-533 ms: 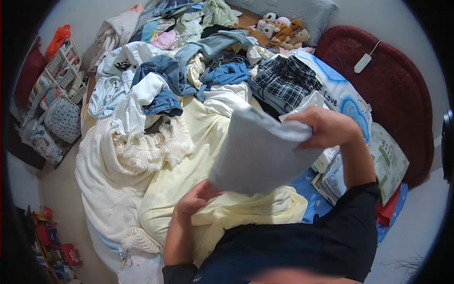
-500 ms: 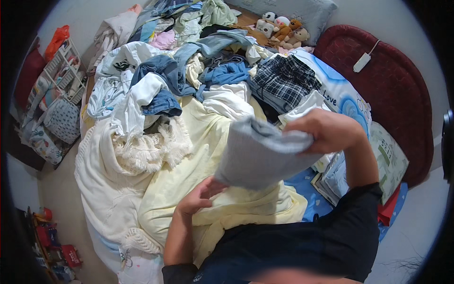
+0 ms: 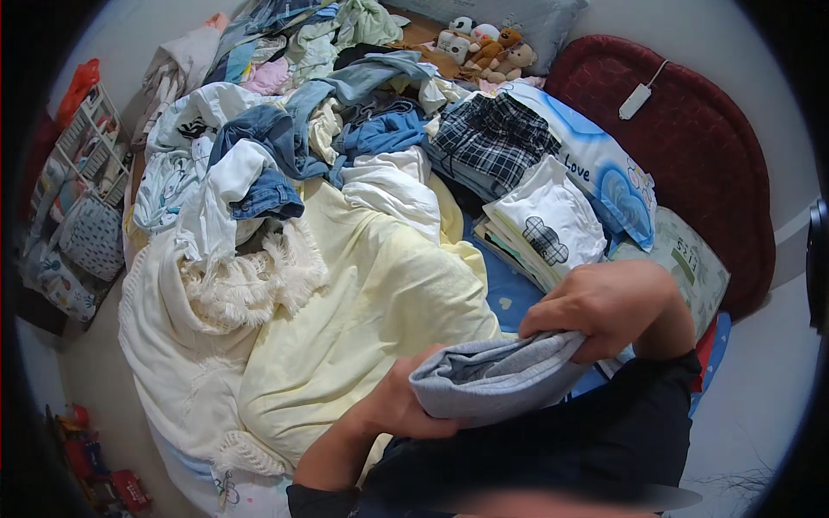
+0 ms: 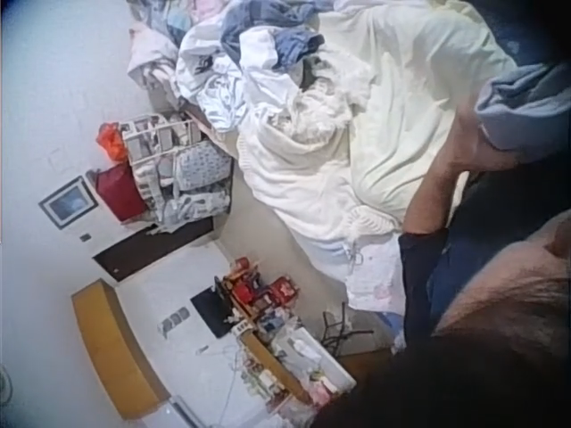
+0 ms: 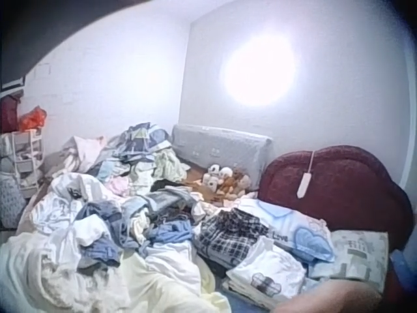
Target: Fold several items of clothing on a bed.
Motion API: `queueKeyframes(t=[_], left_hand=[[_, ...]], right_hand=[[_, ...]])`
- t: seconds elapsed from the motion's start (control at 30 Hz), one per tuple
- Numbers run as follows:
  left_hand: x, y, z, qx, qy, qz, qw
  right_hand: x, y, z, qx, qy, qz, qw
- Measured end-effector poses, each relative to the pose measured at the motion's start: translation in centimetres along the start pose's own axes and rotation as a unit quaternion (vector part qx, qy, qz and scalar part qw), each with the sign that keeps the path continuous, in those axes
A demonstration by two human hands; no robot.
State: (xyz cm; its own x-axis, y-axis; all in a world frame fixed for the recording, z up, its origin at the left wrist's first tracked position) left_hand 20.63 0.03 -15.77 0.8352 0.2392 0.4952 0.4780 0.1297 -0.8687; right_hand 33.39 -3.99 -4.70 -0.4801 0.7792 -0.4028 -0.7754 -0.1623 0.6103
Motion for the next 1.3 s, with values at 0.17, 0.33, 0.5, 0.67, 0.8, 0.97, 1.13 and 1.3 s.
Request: queueKeyframes(t=[0.17, 0.33, 0.5, 0.67, 0.8, 0.97, 1.13, 1.3], left_hand=[[-0.1, 1.2, 1.1, -0.005, 0.013, 0.024, 1.0], [-1.6, 4.0, 7.3, -0.114, -0.185, 0.001, 0.976], [-7.7, 6.4, 17.0, -0.046, -0.469, 0.025, 0.882], [-15.0, 9.8, 19.7, -0.009, -0.516, 0.139, 0.845], [-16.5, 10.5, 19.3, -0.01, -0.537, 0.216, 0.815], [-14.0, 12.5, 19.2, -0.025, -0.468, 0.217, 0.856], [-16.8, 12.4, 18.4, -0.005, -0.481, 0.263, 0.836], [-16.2, 12.7, 18.3, -0.005, -0.471, 0.279, 0.837]], right_hand=[[1.9, -4.3, -2.3, 0.092, 0.03, -0.037, 0.995], [3.1, -5.4, -0.9, 0.085, 0.025, -0.062, 0.994], [-0.2, -10.3, 7.4, 0.215, -0.271, -0.106, 0.932], [-2.4, -18.4, 15.1, 0.51, -0.517, -0.057, 0.686], [0.5, -32.2, 14.5, 0.604, -0.545, -0.067, 0.578], [-1.0, -60.8, 5.1, 0.508, -0.687, -0.327, 0.405], [3.8, -53.9, 6.8, 0.613, -0.651, -0.267, 0.359], [2.4, -48.3, 10.5, 0.602, -0.614, -0.221, 0.46]])
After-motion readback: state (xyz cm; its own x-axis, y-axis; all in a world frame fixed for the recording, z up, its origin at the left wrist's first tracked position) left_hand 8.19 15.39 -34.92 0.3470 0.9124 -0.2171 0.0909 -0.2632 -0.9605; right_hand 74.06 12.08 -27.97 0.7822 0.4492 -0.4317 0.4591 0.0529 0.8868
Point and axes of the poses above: each hand's wrist, its own x-axis towards the middle knuckle, its own z-axis out of the back of the hand, y = z × x, the point moved 8 cm from there along x, towards the middle knuckle, and after that the axes turned 14 degrees about -z, right-handed, at the moved point
